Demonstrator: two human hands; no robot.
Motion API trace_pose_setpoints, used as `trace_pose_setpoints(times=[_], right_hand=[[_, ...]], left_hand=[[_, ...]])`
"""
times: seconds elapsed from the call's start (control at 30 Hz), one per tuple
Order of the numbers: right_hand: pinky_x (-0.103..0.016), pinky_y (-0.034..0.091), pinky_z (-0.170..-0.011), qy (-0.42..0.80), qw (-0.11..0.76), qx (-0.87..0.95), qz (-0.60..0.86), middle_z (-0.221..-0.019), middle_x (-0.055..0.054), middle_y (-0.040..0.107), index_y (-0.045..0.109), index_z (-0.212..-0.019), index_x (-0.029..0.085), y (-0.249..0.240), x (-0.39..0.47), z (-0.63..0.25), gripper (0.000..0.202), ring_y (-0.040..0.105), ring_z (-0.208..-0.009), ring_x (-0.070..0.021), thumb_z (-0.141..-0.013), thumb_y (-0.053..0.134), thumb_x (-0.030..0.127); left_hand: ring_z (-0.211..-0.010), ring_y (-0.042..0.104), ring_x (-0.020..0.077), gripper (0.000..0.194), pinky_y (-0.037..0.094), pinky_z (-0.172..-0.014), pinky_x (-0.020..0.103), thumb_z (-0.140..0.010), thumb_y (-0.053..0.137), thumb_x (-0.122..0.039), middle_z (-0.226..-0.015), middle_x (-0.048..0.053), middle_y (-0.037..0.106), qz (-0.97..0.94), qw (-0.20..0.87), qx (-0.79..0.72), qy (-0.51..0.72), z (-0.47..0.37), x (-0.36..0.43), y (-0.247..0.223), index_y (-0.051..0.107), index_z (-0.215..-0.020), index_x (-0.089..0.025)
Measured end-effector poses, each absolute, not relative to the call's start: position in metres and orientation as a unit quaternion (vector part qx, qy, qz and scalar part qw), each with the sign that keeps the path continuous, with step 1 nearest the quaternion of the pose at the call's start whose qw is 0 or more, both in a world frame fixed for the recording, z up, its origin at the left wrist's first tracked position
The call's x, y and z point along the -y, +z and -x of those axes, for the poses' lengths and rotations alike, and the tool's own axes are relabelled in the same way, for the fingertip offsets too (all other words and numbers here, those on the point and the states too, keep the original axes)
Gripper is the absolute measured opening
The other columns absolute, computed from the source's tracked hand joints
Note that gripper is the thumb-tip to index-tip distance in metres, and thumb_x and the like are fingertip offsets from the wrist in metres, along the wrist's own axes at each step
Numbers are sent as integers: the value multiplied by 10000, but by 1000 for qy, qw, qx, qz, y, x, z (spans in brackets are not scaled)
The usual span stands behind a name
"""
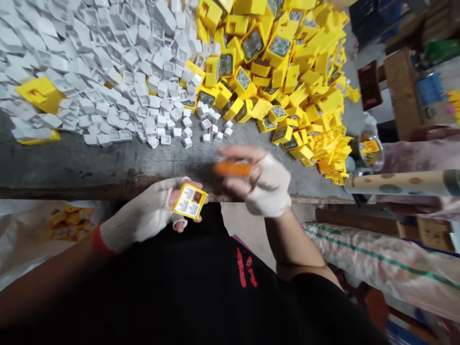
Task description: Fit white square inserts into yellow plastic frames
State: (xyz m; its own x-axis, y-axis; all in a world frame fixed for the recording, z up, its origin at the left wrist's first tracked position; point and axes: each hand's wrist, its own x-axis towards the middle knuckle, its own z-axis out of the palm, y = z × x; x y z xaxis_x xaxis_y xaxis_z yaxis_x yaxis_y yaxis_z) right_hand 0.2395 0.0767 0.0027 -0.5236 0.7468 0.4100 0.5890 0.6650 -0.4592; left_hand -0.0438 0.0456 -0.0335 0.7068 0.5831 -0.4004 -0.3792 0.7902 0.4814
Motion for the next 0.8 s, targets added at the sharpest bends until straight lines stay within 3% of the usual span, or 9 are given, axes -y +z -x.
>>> trace_pose_setpoints(times=[0.07,0.13,0.2,0.27,0.37,0.43,0.5,0.6,0.8], right_hand=[[-515,664,-1032,86,262,811,516,-1319,-104,857,857,-1301,261,-13,-103,-247,349,799,-1130,-292,-1177,592,452],[-537,623,-1061,43,158,789,593,-1256,-130,859,845,-1268,234,-28,-128,-248,265,777,-1159,-324,-1113,661,346],[-558,579,-1107,18,59,789,612,-1245,-149,852,826,-1243,226,-39,-146,-243,221,752,-1217,-353,-1074,692,277],[-570,561,-1129,19,48,797,602,-1208,-145,845,808,-1200,227,-44,-151,-240,177,744,-1214,-355,-1075,684,249],[-508,617,-1033,131,213,790,560,-1129,-92,820,782,-1179,256,-45,-135,-242,147,753,-1070,-295,-1101,700,350],[-443,654,-926,253,359,739,510,-1098,-52,804,763,-1224,280,-46,-117,-245,247,758,-985,-251,-1096,752,492],[-398,674,-867,354,445,677,467,-1071,-24,801,746,-1241,288,-47,-100,-245,366,773,-933,-218,-1063,810,601],[-376,692,-863,402,493,630,447,-1042,-18,819,740,-1155,276,-50,-81,-241,444,800,-907,-199,-1000,881,667],[-466,678,-970,297,488,674,468,-1122,-50,880,780,-1127,294,-45,-52,-240,347,839,-1027,-255,-1054,820,630]], left_hand=[[-787,815,230,522,622,-544,231,-766,1098,-478,-1027,86,834,-168,879,-320,312,42,-52,-28,865,-1140,-198],[-807,796,232,568,623,-549,244,-725,1121,-495,-1025,79,820,-157,858,-353,339,40,-56,-23,864,-1132,-194],[-817,785,246,601,627,-545,264,-695,1135,-497,-1026,85,814,-149,854,-366,338,38,-59,-21,858,-1128,-186],[-811,778,252,569,630,-539,280,-709,1126,-461,-1030,95,812,-140,856,-372,332,37,-61,-21,854,-1122,-179],[-797,780,255,472,625,-528,287,-772,1071,-387,-1049,104,812,-126,848,-383,344,36,-62,-22,863,-1144,-185],[-784,783,256,448,620,-526,286,-781,1054,-377,-1073,110,818,-129,843,-385,353,35,-63,-22,866,-1143,-192],[-793,785,261,453,623,-535,286,-766,1056,-387,-1068,110,815,-145,838,-382,362,33,-63,-21,865,-1127,-190],[-821,779,255,427,622,-561,271,-812,1015,-403,-1060,110,807,-183,823,-384,376,26,-61,-20,855,-1134,-172],[-892,814,267,351,607,-604,262,-867,967,-311,-1122,103,834,-189,824,-372,383,5,-55,-18,803,-1150,-186]])
